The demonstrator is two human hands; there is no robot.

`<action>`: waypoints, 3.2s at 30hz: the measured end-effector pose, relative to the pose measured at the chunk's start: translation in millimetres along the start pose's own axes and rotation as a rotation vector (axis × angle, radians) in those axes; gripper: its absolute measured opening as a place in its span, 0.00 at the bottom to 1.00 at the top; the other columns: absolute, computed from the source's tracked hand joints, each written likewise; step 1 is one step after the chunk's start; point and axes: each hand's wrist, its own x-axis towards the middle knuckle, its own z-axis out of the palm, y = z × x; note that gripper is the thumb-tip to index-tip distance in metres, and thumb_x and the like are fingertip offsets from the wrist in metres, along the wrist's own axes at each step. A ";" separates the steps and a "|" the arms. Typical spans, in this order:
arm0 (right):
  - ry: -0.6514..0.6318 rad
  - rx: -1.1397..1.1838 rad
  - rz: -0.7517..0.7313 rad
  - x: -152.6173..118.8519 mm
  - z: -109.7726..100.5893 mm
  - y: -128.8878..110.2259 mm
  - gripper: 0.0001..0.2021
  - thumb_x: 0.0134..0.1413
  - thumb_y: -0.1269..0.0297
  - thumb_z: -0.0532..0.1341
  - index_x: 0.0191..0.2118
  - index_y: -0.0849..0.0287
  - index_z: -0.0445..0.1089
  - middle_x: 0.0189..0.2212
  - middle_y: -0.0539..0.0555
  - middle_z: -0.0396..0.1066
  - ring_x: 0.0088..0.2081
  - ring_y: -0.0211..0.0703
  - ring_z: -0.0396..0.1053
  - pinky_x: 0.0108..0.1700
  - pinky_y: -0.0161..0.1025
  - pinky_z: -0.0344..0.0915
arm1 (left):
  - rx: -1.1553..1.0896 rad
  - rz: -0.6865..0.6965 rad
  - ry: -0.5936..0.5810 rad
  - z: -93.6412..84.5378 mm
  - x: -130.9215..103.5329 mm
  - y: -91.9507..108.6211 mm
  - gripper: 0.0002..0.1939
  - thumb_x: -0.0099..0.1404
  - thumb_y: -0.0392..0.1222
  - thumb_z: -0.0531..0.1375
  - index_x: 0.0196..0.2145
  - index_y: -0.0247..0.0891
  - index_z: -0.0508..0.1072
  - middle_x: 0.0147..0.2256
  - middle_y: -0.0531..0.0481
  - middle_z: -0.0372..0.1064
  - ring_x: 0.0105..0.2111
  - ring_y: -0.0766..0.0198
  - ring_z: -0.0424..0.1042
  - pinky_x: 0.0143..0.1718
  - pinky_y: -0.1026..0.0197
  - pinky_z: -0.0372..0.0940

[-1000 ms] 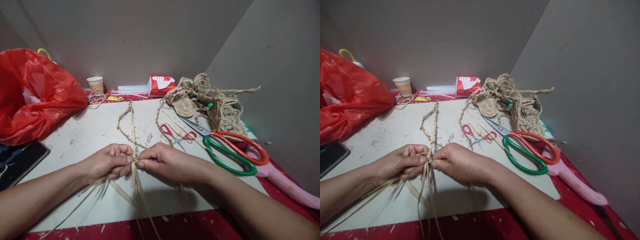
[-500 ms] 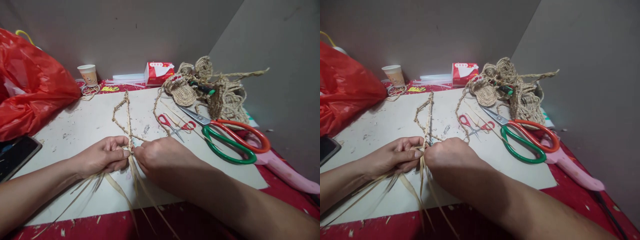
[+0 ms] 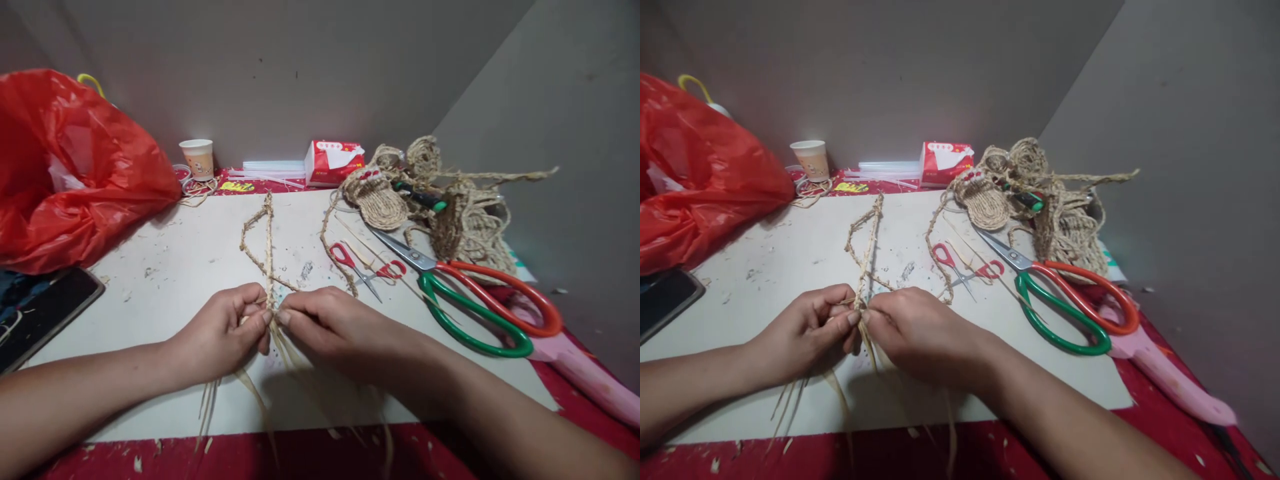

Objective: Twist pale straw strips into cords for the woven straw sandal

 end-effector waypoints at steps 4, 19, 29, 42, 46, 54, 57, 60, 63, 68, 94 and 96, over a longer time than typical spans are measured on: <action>0.041 -0.003 0.059 -0.6 1.2 1.5 0.12 0.59 0.65 0.50 0.24 0.59 0.58 0.21 0.47 0.59 0.26 0.35 0.56 0.28 0.33 0.50 | -0.002 0.050 0.049 0.7 -2.1 -2.1 0.10 0.67 0.44 0.51 0.30 0.36 0.62 0.22 0.54 0.64 0.22 0.72 0.60 0.25 0.67 0.55; 0.342 -0.246 0.025 -5.4 55.3 -8.7 0.11 0.58 0.71 0.49 0.27 0.59 0.65 0.18 0.50 0.67 0.19 0.37 0.63 0.24 0.34 0.51 | -0.215 0.067 0.045 3.5 -4.9 -10.2 0.10 0.66 0.44 0.52 0.29 0.36 0.63 0.24 0.55 0.61 0.24 0.71 0.59 0.29 0.65 0.55; 0.379 -0.579 -0.076 -4.0 64.2 -18.6 0.12 0.57 0.73 0.49 0.28 0.61 0.66 0.19 0.55 0.70 0.17 0.39 0.65 0.22 0.35 0.49 | -0.428 -0.003 0.125 10.0 -3.3 -5.4 0.12 0.60 0.44 0.60 0.28 0.35 0.61 0.20 0.55 0.65 0.19 0.74 0.62 0.24 0.68 0.54; 0.508 0.319 0.142 -12.9 21.2 -23.1 0.10 0.59 0.57 0.54 0.38 0.57 0.65 0.28 0.52 0.70 0.31 0.40 0.67 0.34 0.35 0.60 | -0.498 0.029 0.024 -3.2 -4.3 -0.5 0.11 0.60 0.44 0.61 0.30 0.34 0.64 0.25 0.48 0.72 0.26 0.68 0.68 0.31 0.65 0.59; 0.108 0.821 0.172 2.8 34.8 -15.0 0.14 0.61 0.53 0.52 0.34 0.60 0.62 0.22 0.48 0.64 0.24 0.34 0.60 0.29 0.32 0.59 | -0.544 0.062 -0.049 -2.9 -2.6 -1.7 0.12 0.61 0.45 0.60 0.31 0.35 0.62 0.23 0.50 0.70 0.25 0.65 0.70 0.32 0.62 0.61; -0.088 0.714 0.174 8.1 32.4 3.5 0.22 0.61 0.49 0.50 0.28 0.62 0.66 0.18 0.44 0.52 0.20 0.31 0.46 0.22 0.31 0.45 | -0.436 0.071 0.005 3.2 -3.9 -6.4 0.10 0.65 0.45 0.55 0.38 0.38 0.59 0.23 0.55 0.67 0.26 0.68 0.68 0.32 0.63 0.59; -0.122 0.684 0.142 8.8 29.9 7.6 0.24 0.61 0.47 0.49 0.28 0.62 0.68 0.18 0.43 0.49 0.21 0.32 0.45 0.23 0.32 0.44 | -0.330 0.079 -0.009 2.3 -4.8 -6.2 0.07 0.67 0.44 0.52 0.37 0.37 0.60 0.24 0.54 0.66 0.27 0.68 0.66 0.33 0.63 0.59; -0.124 0.686 0.116 8.4 28.4 7.9 0.24 0.61 0.47 0.49 0.28 0.63 0.68 0.17 0.43 0.48 0.21 0.32 0.45 0.23 0.32 0.43 | -0.283 0.130 -0.058 0.3 -5.9 -3.4 0.11 0.69 0.45 0.49 0.34 0.36 0.63 0.27 0.52 0.65 0.30 0.68 0.65 0.37 0.62 0.59; -0.128 0.703 0.092 7.2 27.2 6.5 0.23 0.62 0.49 0.50 0.27 0.63 0.67 0.17 0.43 0.47 0.20 0.32 0.44 0.24 0.33 0.43 | -0.254 0.129 -0.093 -1.6 -6.8 -0.7 0.14 0.69 0.46 0.48 0.32 0.35 0.64 0.28 0.51 0.65 0.32 0.67 0.65 0.40 0.62 0.59; -0.141 0.727 0.084 6.0 28.3 6.9 0.24 0.62 0.49 0.49 0.26 0.63 0.67 0.16 0.42 0.45 0.19 0.31 0.43 0.23 0.33 0.42 | -0.238 0.064 -0.139 -3.9 -6.8 1.6 0.15 0.69 0.47 0.47 0.32 0.35 0.65 0.28 0.50 0.67 0.30 0.67 0.65 0.39 0.62 0.59; 0.131 0.760 0.212 4.2 48.0 -10.8 0.20 0.59 0.55 0.52 0.18 0.58 0.55 0.15 0.44 0.48 0.20 0.33 0.45 0.24 0.34 0.48 | 1.127 0.226 0.033 2.1 -31.0 8.9 0.03 0.61 0.34 0.52 0.30 0.37 0.64 0.21 0.52 0.65 0.15 0.68 0.57 0.19 0.62 0.42; 0.130 0.796 0.228 2.3 50.0 -10.0 0.21 0.60 0.54 0.52 0.18 0.57 0.52 0.14 0.43 0.47 0.19 0.33 0.42 0.23 0.34 0.46 | 1.193 0.244 0.015 3.3 -33.3 7.3 0.03 0.57 0.32 0.53 0.31 0.37 0.64 0.19 0.52 0.64 0.13 0.67 0.56 0.17 0.61 0.40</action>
